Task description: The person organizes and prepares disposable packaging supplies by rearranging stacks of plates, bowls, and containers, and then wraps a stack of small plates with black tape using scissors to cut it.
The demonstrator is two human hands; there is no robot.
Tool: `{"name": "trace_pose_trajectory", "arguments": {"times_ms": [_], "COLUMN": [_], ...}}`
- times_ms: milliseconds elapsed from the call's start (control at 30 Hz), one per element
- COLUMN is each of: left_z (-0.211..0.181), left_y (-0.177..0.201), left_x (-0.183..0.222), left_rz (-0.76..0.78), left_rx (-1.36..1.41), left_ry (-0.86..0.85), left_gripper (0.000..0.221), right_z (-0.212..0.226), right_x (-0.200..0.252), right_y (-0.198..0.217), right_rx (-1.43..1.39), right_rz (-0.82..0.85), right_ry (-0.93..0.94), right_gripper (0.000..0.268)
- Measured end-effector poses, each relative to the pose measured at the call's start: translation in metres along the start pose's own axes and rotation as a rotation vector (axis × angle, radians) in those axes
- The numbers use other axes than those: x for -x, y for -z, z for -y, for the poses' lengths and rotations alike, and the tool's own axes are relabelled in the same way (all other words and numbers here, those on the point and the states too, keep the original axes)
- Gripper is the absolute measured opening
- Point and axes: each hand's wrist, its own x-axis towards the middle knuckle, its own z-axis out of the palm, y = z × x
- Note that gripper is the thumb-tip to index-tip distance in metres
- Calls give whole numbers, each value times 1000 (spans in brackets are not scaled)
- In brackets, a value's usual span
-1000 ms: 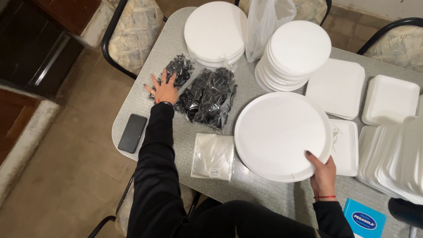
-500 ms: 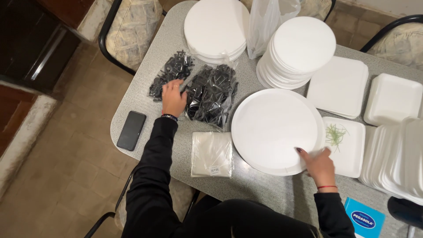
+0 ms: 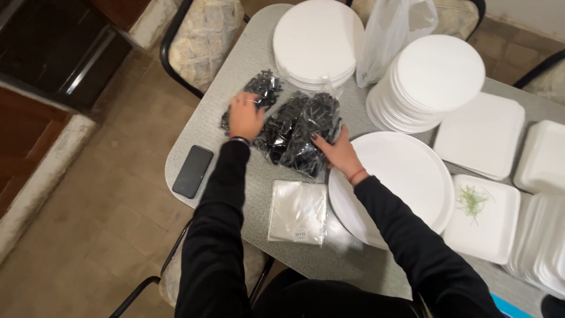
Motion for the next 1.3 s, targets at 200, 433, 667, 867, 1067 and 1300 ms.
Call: {"name": "trace_pose_trajectory", "arguments": {"times_ms": [200, 433, 667, 867, 1067, 1300], "left_z": [-64, -83, 17, 100, 117, 124], "left_y": [-31, 53, 64, 23, 15, 26], "left_x": [31, 15, -67, -81, -80, -76], "left_rz": [437, 367, 411, 376, 423, 472], "left_rx": [440, 614, 572, 501, 614, 781], "left_ry": [2, -14, -26, 45, 65, 133], "left_gripper": [54, 105, 99, 99, 97, 89], "right_z": [-18, -10, 16, -29, -39, -38], "right_x": [-37, -45, -96, -72, -77, -100], "right_y": [-19, -49, -83, -30, -23, -68], "right_rx": [-28, -217, -246, 700, 380, 71], "right_rz": [97, 10, 273, -461, -72, 44], "right_ry": [67, 272, 375, 691, 112, 65], "right_gripper": [74, 55, 77, 81, 85, 86]}}
